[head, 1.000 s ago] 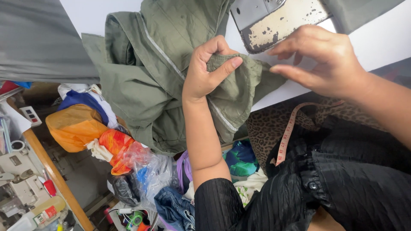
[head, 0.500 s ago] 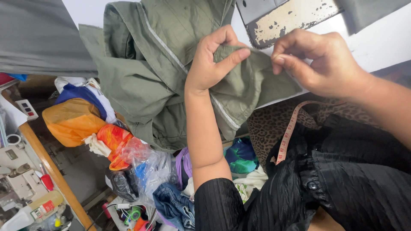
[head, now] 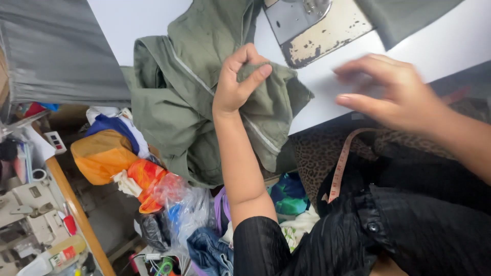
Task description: The person holds a green jacket and uses shears to cut a small piece of fabric from a seam near the cuff, then uses the shears to cut along a separate piece of the same fabric.
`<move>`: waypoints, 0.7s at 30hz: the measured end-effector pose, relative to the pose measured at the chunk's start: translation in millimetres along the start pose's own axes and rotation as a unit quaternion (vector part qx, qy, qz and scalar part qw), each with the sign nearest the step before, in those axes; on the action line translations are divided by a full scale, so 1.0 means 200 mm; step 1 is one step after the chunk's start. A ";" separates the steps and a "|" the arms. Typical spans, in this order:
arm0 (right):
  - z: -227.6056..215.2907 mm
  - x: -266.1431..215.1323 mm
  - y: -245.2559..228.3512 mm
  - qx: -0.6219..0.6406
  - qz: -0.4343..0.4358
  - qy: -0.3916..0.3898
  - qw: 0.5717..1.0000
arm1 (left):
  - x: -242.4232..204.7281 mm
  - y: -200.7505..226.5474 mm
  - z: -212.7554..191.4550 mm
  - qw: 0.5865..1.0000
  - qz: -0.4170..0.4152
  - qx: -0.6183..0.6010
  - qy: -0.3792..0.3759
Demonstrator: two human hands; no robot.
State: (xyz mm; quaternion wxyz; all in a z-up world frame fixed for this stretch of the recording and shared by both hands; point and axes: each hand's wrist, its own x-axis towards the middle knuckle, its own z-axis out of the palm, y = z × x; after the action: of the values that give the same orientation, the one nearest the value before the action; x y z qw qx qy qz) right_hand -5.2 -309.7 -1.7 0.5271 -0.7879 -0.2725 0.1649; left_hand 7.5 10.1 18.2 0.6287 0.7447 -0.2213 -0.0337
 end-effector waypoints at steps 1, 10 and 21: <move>0.05 0.07 0.01 0.033 -0.033 0.000 0.999 | -0.02 0.05 0.04 0.997 -0.060 -0.039 0.004; 0.03 0.05 0.03 0.026 -0.079 -0.022 0.996 | -0.19 0.27 0.13 0.983 -0.079 0.127 0.107; 0.07 -0.06 0.14 -0.036 -0.251 0.098 0.962 | -0.28 0.31 0.58 0.801 0.016 0.581 0.143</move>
State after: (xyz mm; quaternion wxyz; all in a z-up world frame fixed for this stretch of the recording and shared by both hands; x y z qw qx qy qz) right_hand -16.1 -315.1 -34.3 0.5467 -0.7248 -0.4147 -0.0607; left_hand -97.9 -82.4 40.4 0.1029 0.9631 -0.1191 0.2184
